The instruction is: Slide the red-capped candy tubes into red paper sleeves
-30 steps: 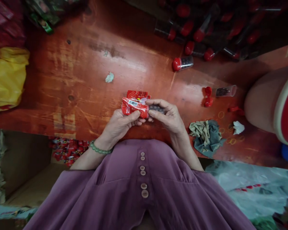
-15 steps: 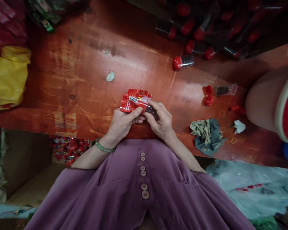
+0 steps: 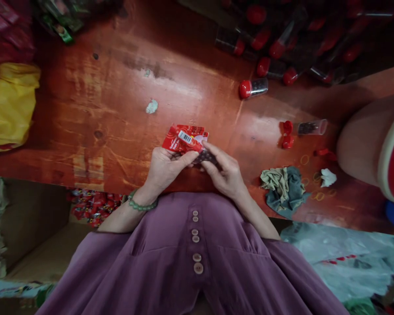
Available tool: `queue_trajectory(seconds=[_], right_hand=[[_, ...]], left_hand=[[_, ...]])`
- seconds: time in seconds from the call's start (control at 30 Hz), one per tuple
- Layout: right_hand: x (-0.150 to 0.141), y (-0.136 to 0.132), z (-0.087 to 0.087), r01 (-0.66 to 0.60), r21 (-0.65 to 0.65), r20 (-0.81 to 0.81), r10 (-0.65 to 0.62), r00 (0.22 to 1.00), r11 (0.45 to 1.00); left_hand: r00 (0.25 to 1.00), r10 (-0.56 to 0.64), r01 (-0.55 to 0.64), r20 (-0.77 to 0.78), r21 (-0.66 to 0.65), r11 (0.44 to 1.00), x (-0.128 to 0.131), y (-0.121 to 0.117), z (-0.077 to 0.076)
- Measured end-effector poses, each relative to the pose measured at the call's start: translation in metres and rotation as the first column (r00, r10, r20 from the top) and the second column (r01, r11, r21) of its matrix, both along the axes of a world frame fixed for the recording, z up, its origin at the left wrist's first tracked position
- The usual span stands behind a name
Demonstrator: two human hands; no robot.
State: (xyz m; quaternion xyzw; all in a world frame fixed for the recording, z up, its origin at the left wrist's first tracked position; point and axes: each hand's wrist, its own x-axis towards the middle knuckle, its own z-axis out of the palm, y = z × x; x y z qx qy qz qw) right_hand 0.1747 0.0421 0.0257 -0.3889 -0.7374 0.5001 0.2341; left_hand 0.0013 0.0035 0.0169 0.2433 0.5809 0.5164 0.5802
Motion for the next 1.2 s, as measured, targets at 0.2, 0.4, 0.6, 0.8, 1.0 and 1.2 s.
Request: queue_trajectory(seconds=[0.2,0.4,0.6,0.8,1.0,1.2], right_hand=[[-0.009,-0.001,-0.003,0.043,-0.052,-0.058,-0.046,0.997,0.998],[-0.014,0.002,-0.002,0.131,-0.365,-0.194,-0.213,0.958,0.922],[-0.016,0.008,-0.005,0.082,-0.489,-0.307,-0.26,0.915,0.868],[-0.018,0.01,-0.013,0.109,-0.572,-0.297,-0.33,0.896,0.813],[-0.032,0.009,-0.01,0.181,-0.563,-0.347,-0.429,0.834,0.807],[-0.036,0.01,-0.012,0.222,-0.52,-0.338,-0.438,0.833,0.825]], left_hand=[[0.999,-0.023,0.024,0.034,-0.016,1.0,-0.009,0.002,0.002],[0.981,0.124,-0.13,0.151,0.032,0.991,-0.004,0.0,0.001],[0.917,0.226,-0.227,0.329,-0.037,0.973,0.002,0.011,0.006],[0.982,0.1,-0.106,0.16,0.027,0.994,0.003,0.01,0.003],[0.915,0.211,-0.213,0.343,-0.033,0.977,0.002,0.017,0.01],[0.921,0.185,-0.173,0.342,-0.066,0.983,0.013,0.014,0.008]])
